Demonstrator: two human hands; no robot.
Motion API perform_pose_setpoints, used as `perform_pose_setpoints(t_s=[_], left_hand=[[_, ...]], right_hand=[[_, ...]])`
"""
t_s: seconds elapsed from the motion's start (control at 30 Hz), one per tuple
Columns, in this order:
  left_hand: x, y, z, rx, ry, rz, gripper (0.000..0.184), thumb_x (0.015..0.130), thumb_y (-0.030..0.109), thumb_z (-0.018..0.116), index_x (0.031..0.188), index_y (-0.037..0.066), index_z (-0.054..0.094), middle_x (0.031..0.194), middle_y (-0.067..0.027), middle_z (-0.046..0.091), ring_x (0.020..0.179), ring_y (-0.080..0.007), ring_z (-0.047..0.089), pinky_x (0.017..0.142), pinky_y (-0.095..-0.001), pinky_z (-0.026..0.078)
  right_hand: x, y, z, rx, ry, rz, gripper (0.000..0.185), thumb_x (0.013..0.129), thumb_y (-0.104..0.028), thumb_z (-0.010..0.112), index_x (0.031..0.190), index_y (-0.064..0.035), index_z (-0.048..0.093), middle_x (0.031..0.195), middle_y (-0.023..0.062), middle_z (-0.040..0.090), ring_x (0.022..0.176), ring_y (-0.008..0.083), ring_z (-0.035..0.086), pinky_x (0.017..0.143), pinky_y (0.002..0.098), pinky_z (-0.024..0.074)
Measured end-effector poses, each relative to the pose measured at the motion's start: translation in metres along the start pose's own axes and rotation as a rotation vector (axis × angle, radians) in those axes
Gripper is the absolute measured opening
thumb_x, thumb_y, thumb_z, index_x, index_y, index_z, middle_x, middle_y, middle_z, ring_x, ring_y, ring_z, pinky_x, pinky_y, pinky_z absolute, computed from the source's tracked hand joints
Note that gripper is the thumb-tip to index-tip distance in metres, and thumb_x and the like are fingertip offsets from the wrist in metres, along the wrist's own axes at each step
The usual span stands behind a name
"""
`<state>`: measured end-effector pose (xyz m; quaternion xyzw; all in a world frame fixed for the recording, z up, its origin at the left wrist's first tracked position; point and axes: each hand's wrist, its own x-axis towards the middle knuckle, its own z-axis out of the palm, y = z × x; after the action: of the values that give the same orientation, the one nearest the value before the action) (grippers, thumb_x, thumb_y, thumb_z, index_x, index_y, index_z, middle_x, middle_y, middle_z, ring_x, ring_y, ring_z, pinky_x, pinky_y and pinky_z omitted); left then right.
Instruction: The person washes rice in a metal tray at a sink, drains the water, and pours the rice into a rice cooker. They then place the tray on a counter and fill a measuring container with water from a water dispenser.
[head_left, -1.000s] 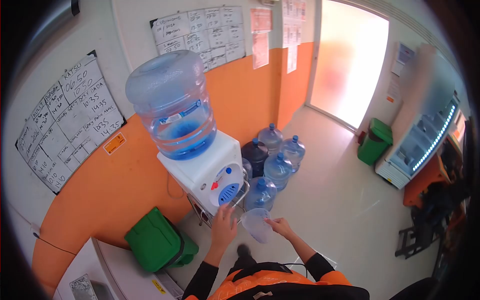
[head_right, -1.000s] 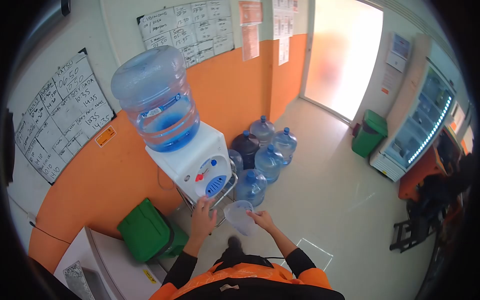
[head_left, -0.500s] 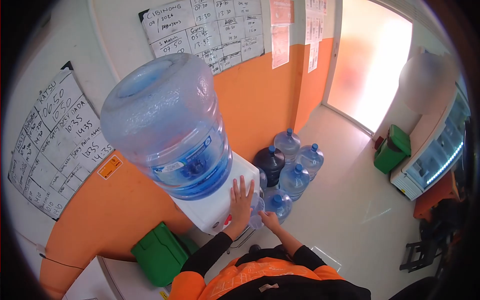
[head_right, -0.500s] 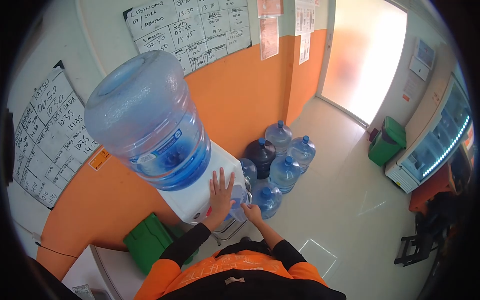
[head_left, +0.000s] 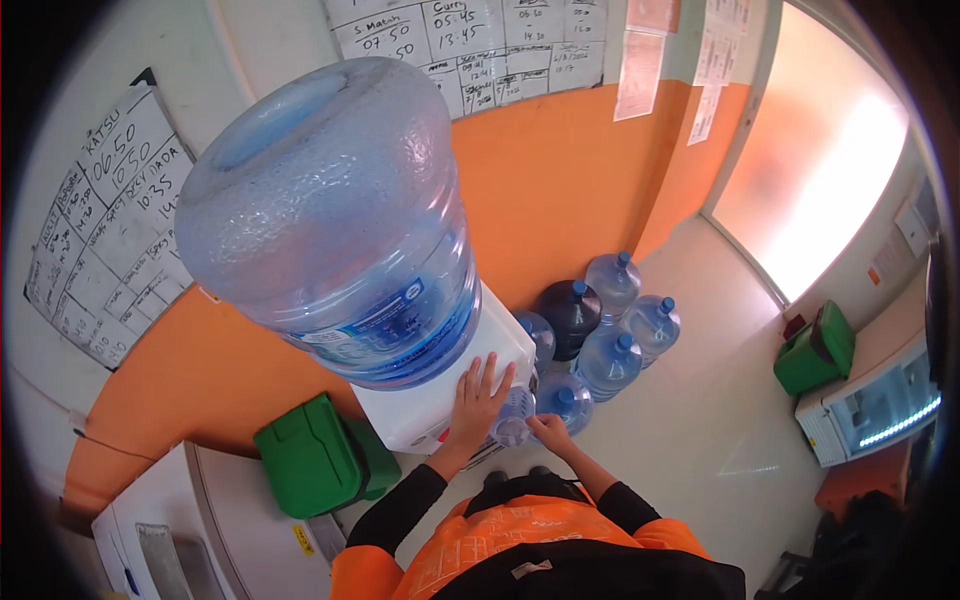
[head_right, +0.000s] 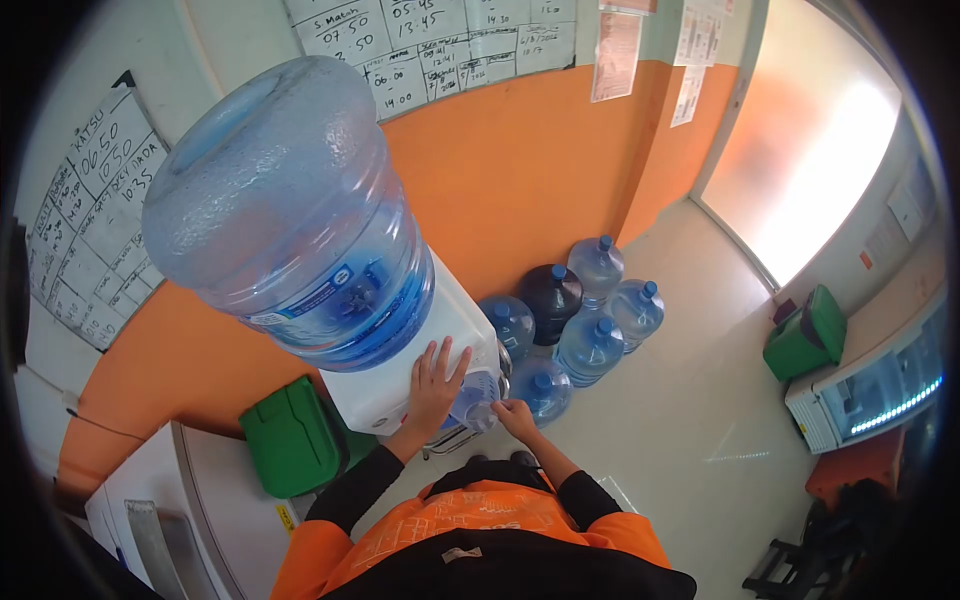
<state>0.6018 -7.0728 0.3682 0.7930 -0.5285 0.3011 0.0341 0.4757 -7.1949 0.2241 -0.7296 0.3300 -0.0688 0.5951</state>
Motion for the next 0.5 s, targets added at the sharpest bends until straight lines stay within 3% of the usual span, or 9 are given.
perform_pose_setpoints(t_s=[0.13, 0.23, 0.33, 0.43, 0.5], left_hand=[[0.003, 0.003, 0.004, 0.012, 0.029, -0.032, 0.056, 0.077, 0.012, 0.049, 0.13, 0.018, 0.031, 0.131, -0.012, 0.034, 0.111, -0.028, 0.041, 0.086, -0.0352, 0.038], [0.012, 0.008, 0.002, -0.024, -0.076, -0.151, 0.08, 0.059, 0.023, 0.071, 0.129, 0.022, 0.033, 0.131, -0.0097, 0.034, 0.109, -0.0265, 0.041, 0.084, -0.0356, 0.039], [0.011, 0.009, 0.009, 0.016, -0.025, -0.139, 0.093, 0.048, 0.028, 0.077, 0.129, 0.024, 0.032, 0.132, -0.0108, 0.032, 0.113, -0.0284, 0.038, 0.087, -0.0388, 0.037], [0.015, 0.012, -0.005, 0.072, -0.13, -0.15, 0.063, 0.074, 0.017, 0.053, 0.131, 0.023, 0.028, 0.134, -0.0128, 0.029, 0.116, -0.0313, 0.037, 0.092, -0.0423, 0.034], [0.018, 0.016, -0.004, 0.091, -0.137, -0.192, 0.064, 0.075, 0.017, 0.053, 0.132, 0.024, 0.025, 0.134, -0.0131, 0.027, 0.119, -0.0321, 0.034, 0.094, -0.0454, 0.031]], right_hand=[[0.012, 0.02, 0.002, -0.037, -0.086, -0.096, 0.037, 0.079, -0.031, 0.052, 0.063, 0.0026, 0.053, 0.051, 0.0015, 0.046, 0.051, 0.0099, 0.043, 0.049, 0.0281, 0.0361], [0.023, 0.027, -0.003, -0.082, -0.146, -0.138, 0.038, 0.08, -0.032, 0.052, 0.065, 0.0027, 0.054, 0.053, 0.0025, 0.047, 0.052, 0.0103, 0.044, 0.05, 0.0286, 0.0371], [0.031, 0.023, -0.011, -0.089, -0.261, -0.096, 0.042, 0.081, -0.035, 0.051, 0.066, 0.0029, 0.055, 0.054, 0.0042, 0.049, 0.052, 0.0115, 0.045, 0.051, 0.0292, 0.0383], [0.037, 0.017, -0.015, -0.162, -0.306, -0.117, 0.044, 0.082, -0.038, 0.05, 0.066, 0.0029, 0.055, 0.054, 0.0054, 0.05, 0.052, 0.0127, 0.047, 0.052, 0.03, 0.039], [0.04, 0.016, -0.015, -0.171, -0.323, -0.099, 0.045, 0.082, -0.038, 0.049, 0.065, 0.003, 0.055, 0.054, 0.0058, 0.05, 0.052, 0.0134, 0.047, 0.053, 0.0303, 0.0392]])
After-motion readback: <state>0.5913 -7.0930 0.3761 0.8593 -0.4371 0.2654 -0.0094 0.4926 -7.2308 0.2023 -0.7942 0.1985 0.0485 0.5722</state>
